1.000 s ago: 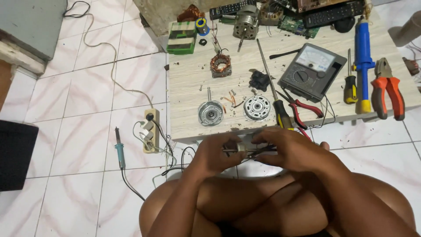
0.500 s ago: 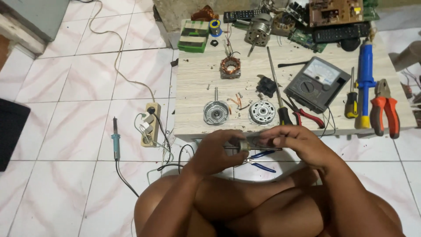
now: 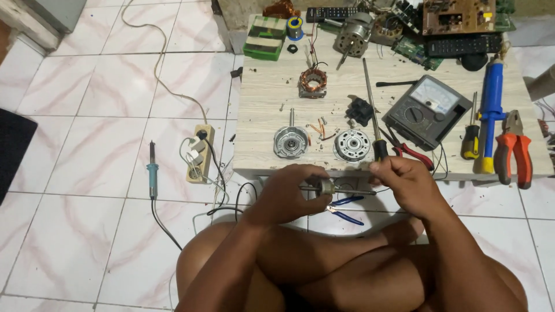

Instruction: Disassembling and cleaning the internal components of a small electric motor using a screwdriver.

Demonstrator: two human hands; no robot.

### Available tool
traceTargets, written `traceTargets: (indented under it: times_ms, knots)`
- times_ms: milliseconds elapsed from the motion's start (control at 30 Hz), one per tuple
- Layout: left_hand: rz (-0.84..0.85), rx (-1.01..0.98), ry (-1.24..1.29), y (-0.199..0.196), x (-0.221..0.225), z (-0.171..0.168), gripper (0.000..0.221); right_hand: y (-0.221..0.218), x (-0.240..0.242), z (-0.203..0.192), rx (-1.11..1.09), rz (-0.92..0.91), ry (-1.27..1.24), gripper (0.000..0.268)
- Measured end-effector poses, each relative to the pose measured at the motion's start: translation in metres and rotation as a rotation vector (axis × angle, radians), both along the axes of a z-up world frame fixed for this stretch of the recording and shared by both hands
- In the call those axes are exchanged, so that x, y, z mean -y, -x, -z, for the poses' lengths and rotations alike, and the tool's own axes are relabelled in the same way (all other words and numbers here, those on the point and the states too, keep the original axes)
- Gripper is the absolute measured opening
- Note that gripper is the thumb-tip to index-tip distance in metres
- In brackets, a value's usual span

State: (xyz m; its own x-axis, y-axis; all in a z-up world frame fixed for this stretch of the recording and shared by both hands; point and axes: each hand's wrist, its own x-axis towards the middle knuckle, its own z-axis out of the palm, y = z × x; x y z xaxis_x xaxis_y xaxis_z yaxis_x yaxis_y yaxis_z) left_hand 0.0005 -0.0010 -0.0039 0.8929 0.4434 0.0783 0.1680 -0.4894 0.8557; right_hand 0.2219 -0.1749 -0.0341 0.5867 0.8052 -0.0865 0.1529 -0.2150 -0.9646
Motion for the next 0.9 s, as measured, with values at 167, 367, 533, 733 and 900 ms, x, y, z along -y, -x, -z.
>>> traceTargets:
  times_ms: [167, 367, 533, 733, 900]
  knots:
    - [0.001, -0.008, 0.002, 0.001, -0.001, -0.001, 0.045, 0.014, -0.003, -0.023, 0.214, -0.281, -0.029, 0.016]
    - [0.064, 0.020, -0.122, -0.001, 0.001, -0.002, 0.051, 0.019, -0.002, -0.019, 0.424, -0.445, -0.005, 0.015]
    - [0.154, 0.002, -0.121, -0.003, -0.006, 0.004, 0.048, 0.026, -0.004, -0.048, 0.523, -0.536, -0.066, 0.015]
    - [0.154, -0.073, -0.103, -0.003, -0.004, 0.002, 0.048, 0.024, 0.000, -0.044, 0.465, -0.570, 0.020, 0.012]
    - [0.104, -0.114, -0.036, -0.001, -0.002, 0.002, 0.048, 0.023, 0.001, -0.042, 0.483, -0.582, 0.005, 0.010]
